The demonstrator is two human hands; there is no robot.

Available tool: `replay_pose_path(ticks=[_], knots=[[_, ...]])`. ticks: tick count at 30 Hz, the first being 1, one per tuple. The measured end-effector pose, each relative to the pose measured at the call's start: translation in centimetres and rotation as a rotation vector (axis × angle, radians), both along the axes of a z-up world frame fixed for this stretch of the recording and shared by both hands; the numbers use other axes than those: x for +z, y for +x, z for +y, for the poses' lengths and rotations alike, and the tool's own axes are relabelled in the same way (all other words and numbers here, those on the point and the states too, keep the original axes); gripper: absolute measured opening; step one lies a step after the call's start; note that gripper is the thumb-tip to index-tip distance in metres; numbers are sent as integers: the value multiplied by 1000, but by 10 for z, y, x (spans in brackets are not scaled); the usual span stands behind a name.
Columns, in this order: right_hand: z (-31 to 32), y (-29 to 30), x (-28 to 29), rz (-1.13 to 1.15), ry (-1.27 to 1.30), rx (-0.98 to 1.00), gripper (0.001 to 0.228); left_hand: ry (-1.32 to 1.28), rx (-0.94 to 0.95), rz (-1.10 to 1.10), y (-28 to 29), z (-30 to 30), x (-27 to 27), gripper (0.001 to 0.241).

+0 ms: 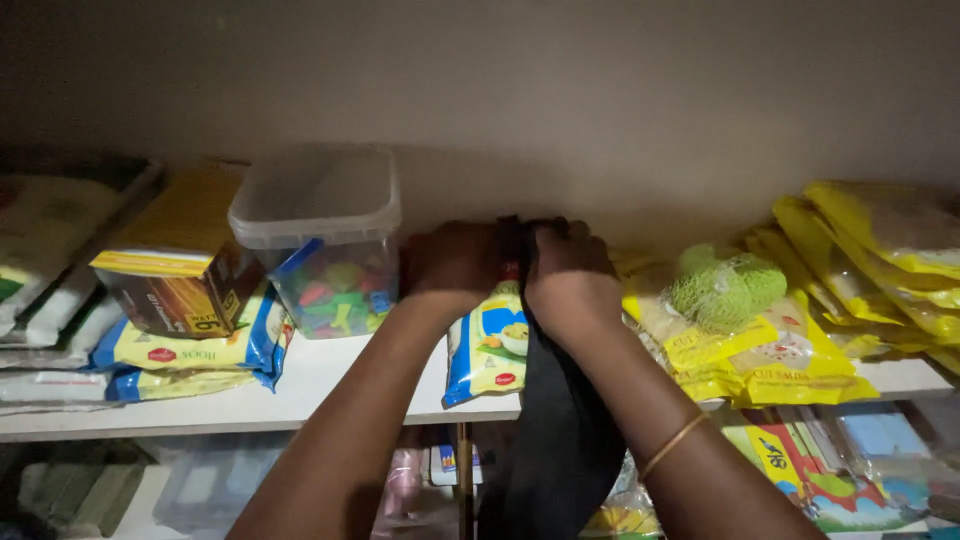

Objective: The person wipes packaged food packets and a plastic container on a shop shelf using a black cloth, moving item by item along the shelf. They lift and turn the packets to wipe different sides and continue along the row of yellow packets.

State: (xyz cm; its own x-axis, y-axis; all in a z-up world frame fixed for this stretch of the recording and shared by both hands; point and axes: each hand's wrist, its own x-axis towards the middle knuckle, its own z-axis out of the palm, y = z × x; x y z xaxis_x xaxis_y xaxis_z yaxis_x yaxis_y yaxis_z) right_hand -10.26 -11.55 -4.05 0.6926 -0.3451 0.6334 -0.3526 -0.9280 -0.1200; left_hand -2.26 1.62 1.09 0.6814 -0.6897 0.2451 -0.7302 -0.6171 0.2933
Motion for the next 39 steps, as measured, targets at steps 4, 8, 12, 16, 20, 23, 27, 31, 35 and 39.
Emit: replay_pose_path(ticks=[4,8,12,16,20,23,27,31,35,39], knots=[[44,-44,30,234,159,-90,33,-71,-20,22,13,-8,-13,33],[57,-85,3,126,104,30,54,53,3,-10,19,-15,-18,31],[51,-92,-7,-22,92,173,66,-53,4,43,12,-14,-11,34],[26,-43,11,225,181,-33,36,122,-8,-2,-2,-8,2,32],[-5,-6,-1,-79,28,102,33,-32,-36,-15,23,-18,-25,40],[13,-30,10,187,158,-32,35,-32,-92,-44,14,-18,-21,42],[52,-89,5,57,141,59,46,143,59,16,-6,-5,9,29],[64,-112,-4,-7,112,92,58,-31,6,-36,10,-14,-13,29],[47,-78,1,67,73,29,38,69,19,-32,-5,-4,4,31],[19,-22,7,321,148,-112,27,65,49,25,-10,0,8,33]])
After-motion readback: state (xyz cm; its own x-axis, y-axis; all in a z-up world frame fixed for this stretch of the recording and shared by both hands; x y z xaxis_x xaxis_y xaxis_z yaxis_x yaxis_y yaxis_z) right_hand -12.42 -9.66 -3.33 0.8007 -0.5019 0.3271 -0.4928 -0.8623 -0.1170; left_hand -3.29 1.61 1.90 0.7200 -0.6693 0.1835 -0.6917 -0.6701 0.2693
